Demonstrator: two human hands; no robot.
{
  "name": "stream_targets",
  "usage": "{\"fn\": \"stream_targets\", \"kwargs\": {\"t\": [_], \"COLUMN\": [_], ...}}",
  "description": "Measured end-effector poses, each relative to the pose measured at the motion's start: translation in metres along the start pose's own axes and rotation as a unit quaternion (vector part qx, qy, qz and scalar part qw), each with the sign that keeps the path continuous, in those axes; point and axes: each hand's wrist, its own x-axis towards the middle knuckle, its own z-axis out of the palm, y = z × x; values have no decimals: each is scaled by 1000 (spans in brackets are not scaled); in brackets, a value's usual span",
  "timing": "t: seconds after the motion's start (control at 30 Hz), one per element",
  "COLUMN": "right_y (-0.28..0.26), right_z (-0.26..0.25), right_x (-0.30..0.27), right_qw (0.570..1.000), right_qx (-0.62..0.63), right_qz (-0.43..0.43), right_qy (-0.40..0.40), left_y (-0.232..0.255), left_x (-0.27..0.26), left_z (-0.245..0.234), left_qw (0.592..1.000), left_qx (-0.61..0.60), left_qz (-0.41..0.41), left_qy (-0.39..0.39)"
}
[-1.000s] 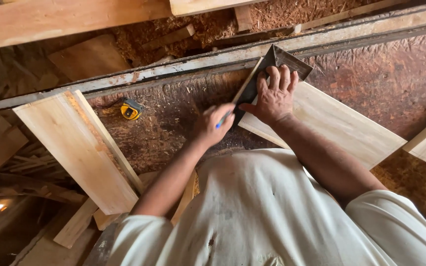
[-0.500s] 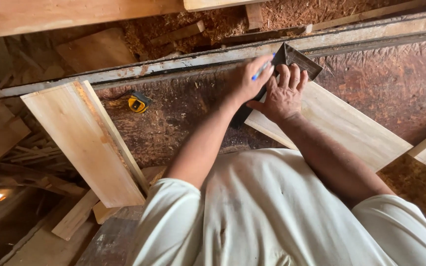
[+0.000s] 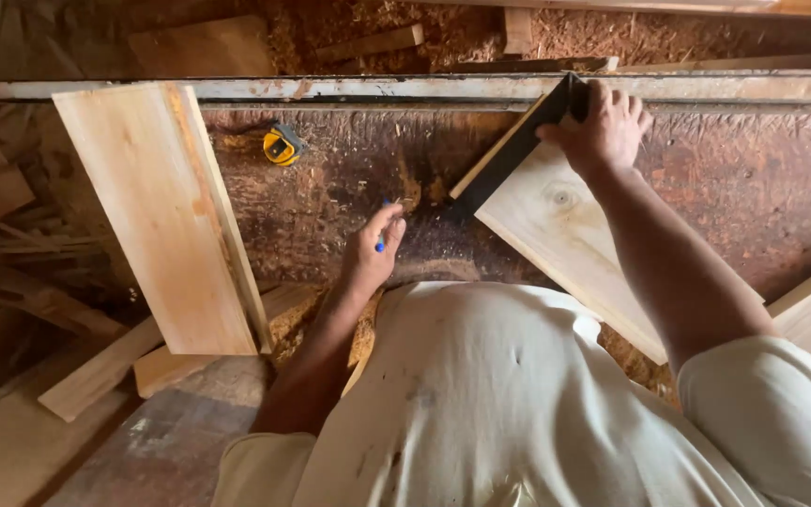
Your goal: Marking wooden boards with a square and pen for future cuts and organizing them on a workbench.
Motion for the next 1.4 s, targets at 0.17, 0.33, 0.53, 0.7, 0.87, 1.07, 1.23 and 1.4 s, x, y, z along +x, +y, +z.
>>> {"fn": "stream_targets", "kwargs": {"t": [0.17,0.33,0.53,0.7,0.87,1.07,1.23,1.4], "right_y": [-65,-82,-4,13,45,44,-48,-240], "right_z": [36,20,-63,-71,-84,-88,-118,-147], "right_x": [-17,-71,-118,-160,-172,-193,-180,-172], "right_qw": [972,931,996,975,967,970,981,845], "right_qx": [79,199,62,-68,-111,-182,-144,-425], "right_qz": [-211,-291,-7,155,158,92,69,-155], "right_qy": [72,93,-70,-142,-169,-129,-107,-285], "left_y": [17,-19,-96,-119,-136,-135,-40,31], "left_x": [-21,-43,-59,-57,-58,-61,-123,-156], "left_z": [0,0,13,21,29,19,-58,-97], "left_qw": [996,989,963,963,965,957,904,904], "left_qx": [-20,83,174,206,175,14,-92,166], "left_qz": [49,69,83,42,26,73,163,300], "left_qy": [71,99,189,166,192,280,384,255]}}
